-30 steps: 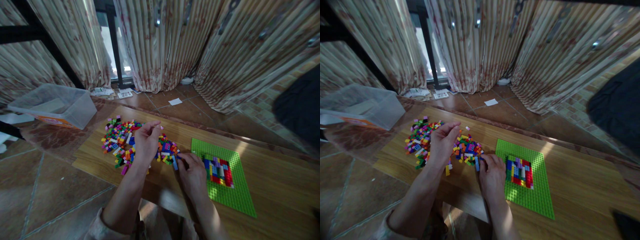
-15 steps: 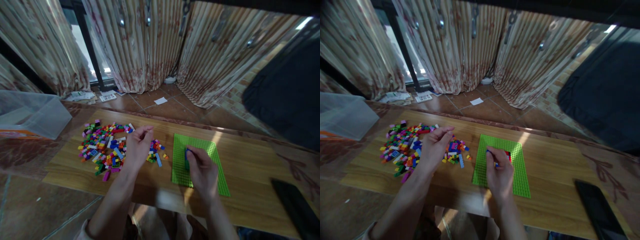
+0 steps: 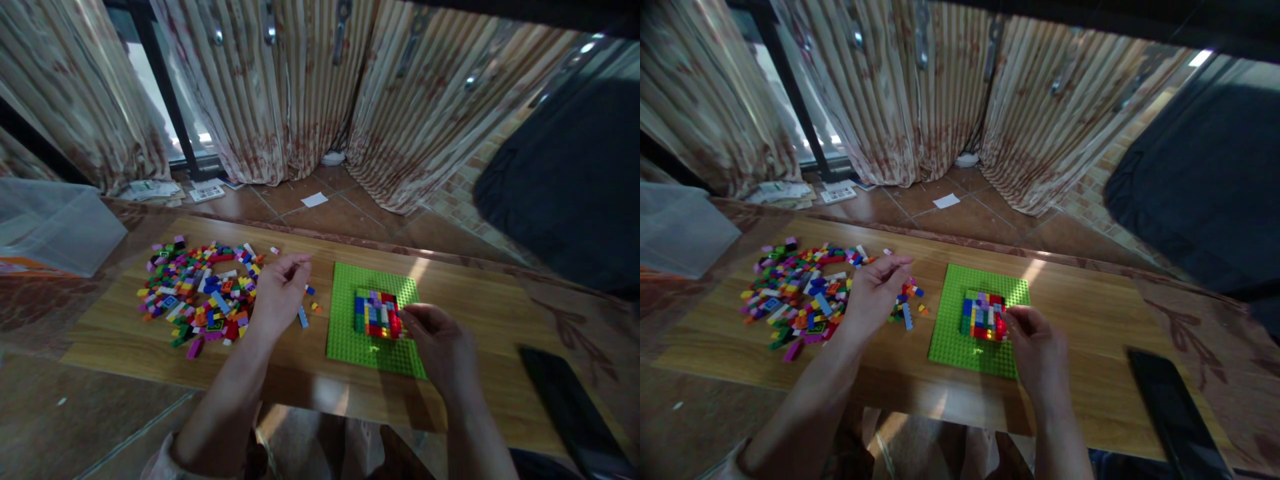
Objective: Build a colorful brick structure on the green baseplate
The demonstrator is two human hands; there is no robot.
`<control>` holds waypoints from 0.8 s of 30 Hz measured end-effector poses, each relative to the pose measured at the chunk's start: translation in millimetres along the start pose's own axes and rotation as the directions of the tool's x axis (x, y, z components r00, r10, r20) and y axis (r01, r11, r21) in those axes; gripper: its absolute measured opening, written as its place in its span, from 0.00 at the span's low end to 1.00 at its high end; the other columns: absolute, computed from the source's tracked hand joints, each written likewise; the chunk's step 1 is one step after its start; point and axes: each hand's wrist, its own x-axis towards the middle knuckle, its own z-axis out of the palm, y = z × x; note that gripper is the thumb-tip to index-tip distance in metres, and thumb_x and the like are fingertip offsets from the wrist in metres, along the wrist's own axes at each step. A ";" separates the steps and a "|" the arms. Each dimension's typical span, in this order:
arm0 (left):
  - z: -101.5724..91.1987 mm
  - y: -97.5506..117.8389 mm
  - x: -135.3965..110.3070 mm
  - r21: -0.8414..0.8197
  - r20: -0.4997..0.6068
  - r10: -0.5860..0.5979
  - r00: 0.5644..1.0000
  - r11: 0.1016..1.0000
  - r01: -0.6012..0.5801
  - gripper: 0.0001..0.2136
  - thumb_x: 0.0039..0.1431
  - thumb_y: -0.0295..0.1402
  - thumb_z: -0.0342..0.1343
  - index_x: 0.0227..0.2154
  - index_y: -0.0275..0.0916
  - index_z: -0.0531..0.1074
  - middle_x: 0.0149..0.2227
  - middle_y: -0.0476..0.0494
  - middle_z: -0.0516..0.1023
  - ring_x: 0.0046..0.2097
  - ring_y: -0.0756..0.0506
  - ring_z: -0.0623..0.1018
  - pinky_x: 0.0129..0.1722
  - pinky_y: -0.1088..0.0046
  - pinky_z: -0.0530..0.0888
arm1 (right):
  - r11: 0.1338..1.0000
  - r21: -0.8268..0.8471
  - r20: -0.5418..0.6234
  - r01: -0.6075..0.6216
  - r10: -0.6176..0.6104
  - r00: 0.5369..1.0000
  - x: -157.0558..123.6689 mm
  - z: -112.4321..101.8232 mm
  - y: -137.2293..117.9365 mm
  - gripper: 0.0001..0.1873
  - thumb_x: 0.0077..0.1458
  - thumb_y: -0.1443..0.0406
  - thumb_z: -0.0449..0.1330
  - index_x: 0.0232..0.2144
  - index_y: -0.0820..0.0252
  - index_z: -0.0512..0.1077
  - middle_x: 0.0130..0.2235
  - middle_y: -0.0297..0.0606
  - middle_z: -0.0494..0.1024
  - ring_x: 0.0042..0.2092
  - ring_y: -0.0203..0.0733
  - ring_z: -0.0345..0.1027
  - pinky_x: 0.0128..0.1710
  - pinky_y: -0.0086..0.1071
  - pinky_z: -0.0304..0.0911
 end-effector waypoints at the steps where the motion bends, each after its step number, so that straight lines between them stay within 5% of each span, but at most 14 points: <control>1: 0.7 -0.8 -0.3 0.020 0.004 0.010 1.000 1.000 -0.010 0.12 0.54 0.36 0.57 0.38 0.36 0.78 0.27 0.49 0.76 0.28 0.50 0.75 0.28 0.77 0.69 | 0.999 -0.044 0.000 0.006 -0.006 1.000 -0.4 0.0 -1.1 0.17 0.48 0.52 0.62 0.32 0.59 0.77 0.29 0.39 0.80 0.31 0.44 0.74 0.32 0.35 0.66; 14: 1.6 4.1 -4.4 0.185 0.065 0.034 0.997 0.982 -0.045 0.12 0.56 0.33 0.54 0.39 0.35 0.77 0.26 0.48 0.75 0.28 0.50 0.72 0.28 0.76 0.68 | 0.916 -0.336 0.043 0.217 -0.216 0.976 3.5 14.6 -4.3 0.17 0.55 0.55 0.54 0.30 0.58 0.78 0.32 0.39 0.78 0.32 0.42 0.71 0.34 0.34 0.61; 24: -0.8 3.4 -4.5 0.233 0.073 0.044 0.996 0.971 -0.060 0.11 0.57 0.32 0.53 0.39 0.35 0.77 0.26 0.48 0.76 0.27 0.50 0.72 0.27 0.76 0.68 | 0.925 -0.294 -0.016 0.240 -0.256 0.967 1.8 24.5 -5.3 0.15 0.54 0.56 0.56 0.29 0.58 0.78 0.32 0.37 0.77 0.29 0.38 0.69 0.31 0.32 0.62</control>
